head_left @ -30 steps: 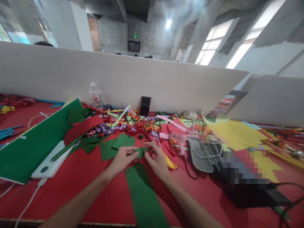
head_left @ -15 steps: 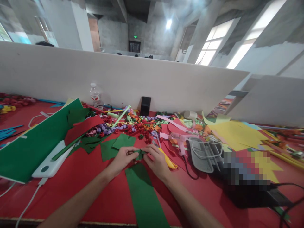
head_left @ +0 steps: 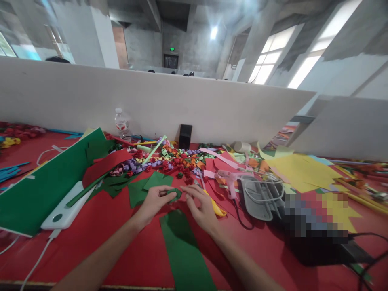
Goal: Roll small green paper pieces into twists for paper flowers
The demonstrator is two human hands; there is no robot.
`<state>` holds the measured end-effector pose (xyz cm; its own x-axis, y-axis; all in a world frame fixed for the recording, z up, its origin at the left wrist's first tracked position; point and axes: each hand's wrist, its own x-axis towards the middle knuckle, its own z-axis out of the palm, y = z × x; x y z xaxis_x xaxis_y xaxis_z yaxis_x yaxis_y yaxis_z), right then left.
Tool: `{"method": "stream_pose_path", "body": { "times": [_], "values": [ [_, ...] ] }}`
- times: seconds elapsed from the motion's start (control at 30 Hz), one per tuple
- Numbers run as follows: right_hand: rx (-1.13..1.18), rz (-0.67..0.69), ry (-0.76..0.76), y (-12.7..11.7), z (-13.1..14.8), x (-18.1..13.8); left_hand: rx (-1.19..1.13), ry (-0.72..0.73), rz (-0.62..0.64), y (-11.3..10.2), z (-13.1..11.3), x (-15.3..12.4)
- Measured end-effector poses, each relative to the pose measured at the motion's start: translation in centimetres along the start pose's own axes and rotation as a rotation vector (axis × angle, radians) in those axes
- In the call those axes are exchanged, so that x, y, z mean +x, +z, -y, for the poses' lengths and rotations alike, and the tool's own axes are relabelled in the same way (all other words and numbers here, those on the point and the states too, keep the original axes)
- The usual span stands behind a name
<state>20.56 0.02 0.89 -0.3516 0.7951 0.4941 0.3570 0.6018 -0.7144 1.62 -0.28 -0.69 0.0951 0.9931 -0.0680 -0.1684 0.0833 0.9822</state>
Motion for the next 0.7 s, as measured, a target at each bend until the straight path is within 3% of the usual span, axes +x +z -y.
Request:
{"method": "stream_pose_path", "body": {
  "times": [0.1, 0.17, 0.37, 0.7],
  "values": [
    [0.246, -0.027, 0.27, 0.6, 0.0, 0.4, 0.06, 0.034, -0.016, 0.1, 0.2, 0.0],
    [0.323, 0.011, 0.349, 0.8, -0.3, 0.7, 0.084, 0.048, 0.0, 0.2, 0.3, -0.1],
    [0.341, 0.084, 0.385, 0.6, -0.6, 1.0, 0.121, 0.018, -0.025, 0.4, 0.0, -0.3],
    [0.32, 0.153, 0.38, 0.0, -0.4, 1.3, -0.006, -0.111, 0.089, 0.3, -0.5, -0.5]
  ]
}}
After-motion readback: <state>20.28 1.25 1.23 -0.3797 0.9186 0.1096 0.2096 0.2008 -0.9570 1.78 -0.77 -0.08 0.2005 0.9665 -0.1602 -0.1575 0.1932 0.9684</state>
